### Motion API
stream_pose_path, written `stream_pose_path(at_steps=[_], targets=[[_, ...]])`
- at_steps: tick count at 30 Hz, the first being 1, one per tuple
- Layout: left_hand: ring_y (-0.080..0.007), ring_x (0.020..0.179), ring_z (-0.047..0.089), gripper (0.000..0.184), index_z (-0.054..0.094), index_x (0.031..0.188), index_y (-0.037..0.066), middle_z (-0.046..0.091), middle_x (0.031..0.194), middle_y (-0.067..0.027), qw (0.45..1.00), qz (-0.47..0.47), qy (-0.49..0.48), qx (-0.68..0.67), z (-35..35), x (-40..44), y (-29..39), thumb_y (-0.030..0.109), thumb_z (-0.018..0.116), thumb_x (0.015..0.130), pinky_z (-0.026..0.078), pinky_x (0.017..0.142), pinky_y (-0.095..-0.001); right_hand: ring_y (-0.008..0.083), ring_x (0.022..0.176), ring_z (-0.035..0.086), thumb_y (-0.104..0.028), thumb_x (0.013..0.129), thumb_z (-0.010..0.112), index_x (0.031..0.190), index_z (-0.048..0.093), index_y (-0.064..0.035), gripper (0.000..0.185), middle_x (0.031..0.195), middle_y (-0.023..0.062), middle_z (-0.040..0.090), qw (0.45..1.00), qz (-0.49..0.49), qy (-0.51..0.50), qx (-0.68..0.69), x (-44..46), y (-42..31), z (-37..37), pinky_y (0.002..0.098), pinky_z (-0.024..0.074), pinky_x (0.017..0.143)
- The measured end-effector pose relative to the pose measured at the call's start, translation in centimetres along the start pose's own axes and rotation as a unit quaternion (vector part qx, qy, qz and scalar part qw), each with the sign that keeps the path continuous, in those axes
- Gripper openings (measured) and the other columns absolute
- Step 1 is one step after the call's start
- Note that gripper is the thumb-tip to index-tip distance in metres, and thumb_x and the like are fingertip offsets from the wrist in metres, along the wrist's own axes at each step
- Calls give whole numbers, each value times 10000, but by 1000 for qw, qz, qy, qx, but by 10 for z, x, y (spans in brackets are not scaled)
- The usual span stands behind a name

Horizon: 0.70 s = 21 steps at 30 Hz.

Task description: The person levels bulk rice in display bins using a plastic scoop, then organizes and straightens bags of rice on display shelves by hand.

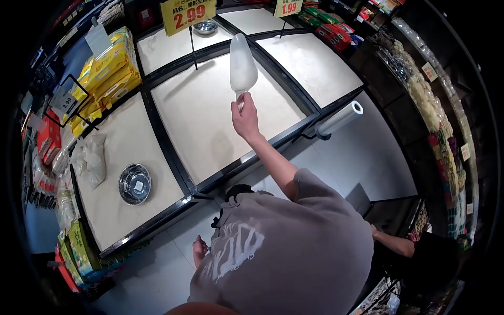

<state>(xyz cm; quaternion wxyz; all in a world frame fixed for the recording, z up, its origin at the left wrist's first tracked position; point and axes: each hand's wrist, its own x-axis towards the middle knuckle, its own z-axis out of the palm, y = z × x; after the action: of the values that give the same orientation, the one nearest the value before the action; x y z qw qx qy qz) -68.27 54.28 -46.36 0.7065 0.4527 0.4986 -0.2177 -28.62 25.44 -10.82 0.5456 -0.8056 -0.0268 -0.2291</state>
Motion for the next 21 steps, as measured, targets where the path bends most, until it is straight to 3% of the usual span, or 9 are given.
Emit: stream_pose_path(at_steps=[1,4,7,10,13,16,18,19,21], targets=[[-144,311,331,434,382,577,125,368,443,-17,999,15,-46,-2,4,-6,-3,370,445,930,226,286,-290,255,646,525,-133,856,541,916,421,1,189,794,158,522,1000,16,-20,5,10,1,-1,371,418,598],[-167,353,409,384,489,620,81,474,506,-53,961,153,14,229,35,-47,-8,329,453,911,311,319,-305,283,628,527,-141,855,548,923,424,-3,198,777,162,532,990,103,-91,32,-7,-35,-19,386,419,601],[-182,376,440,306,504,687,66,501,557,-78,975,100,-19,198,33,-51,-27,285,463,896,331,326,-304,311,646,542,-180,851,562,931,428,-18,226,784,164,542,985,45,-164,-27,-56,-14,-18,391,432,619],[-198,400,472,233,519,754,52,528,609,-103,985,37,-27,166,14,-39,-46,241,474,882,351,334,-303,447,864,559,-221,851,541,1017,398,-16,300,881,262,580,955,122,-254,-90,-117,21,-10,473,432,733],[-214,424,503,173,534,821,38,556,660,-129,993,-22,-9,119,-5,-26,-56,197,484,867,371,341,-303,418,852,570,-199,827,566,1060,386,-27,341,872,253,570,925,78,-364,-76,-162,34,-14,457,441,740],[-230,447,535,145,549,888,23,583,711,-154,996,-53,25,61,-20,-15,-57,153,495,853,391,348,-302,393,852,581,-150,790,572,1078,382,-48,359,897,223,584,865,120,-483,-62,-161,18,-18,451,448,746],[-240,463,556,153,558,933,14,602,746,-171,997,-51,54,12,-23,-6,-53,124,502,843,404,353,-302,366,858,590,-104,760,556,1094,381,-67,379,926,185,599,826,84,-552,-79,-151,20,-11,439,456,742],[-245,471,566,164,563,955,9,611,763,-179,996,-45,73,-12,-26,-1,-50,109,505,838,410,356,-302,387,811,578,-91,720,566,1152,373,-81,473,862,226,583,829,58,-552,-61,-150,26,-7,443,448,718],[-252,474,573,163,559,962,4,614,766,-191,991,-21,124,-55,-25,7,-40,95,504,838,414,356,-297,305,832,571,-34,720,531,1215,358,-86,527,981,173,577,783,116,-608,-63,-134,5,-3,386,454,764]])
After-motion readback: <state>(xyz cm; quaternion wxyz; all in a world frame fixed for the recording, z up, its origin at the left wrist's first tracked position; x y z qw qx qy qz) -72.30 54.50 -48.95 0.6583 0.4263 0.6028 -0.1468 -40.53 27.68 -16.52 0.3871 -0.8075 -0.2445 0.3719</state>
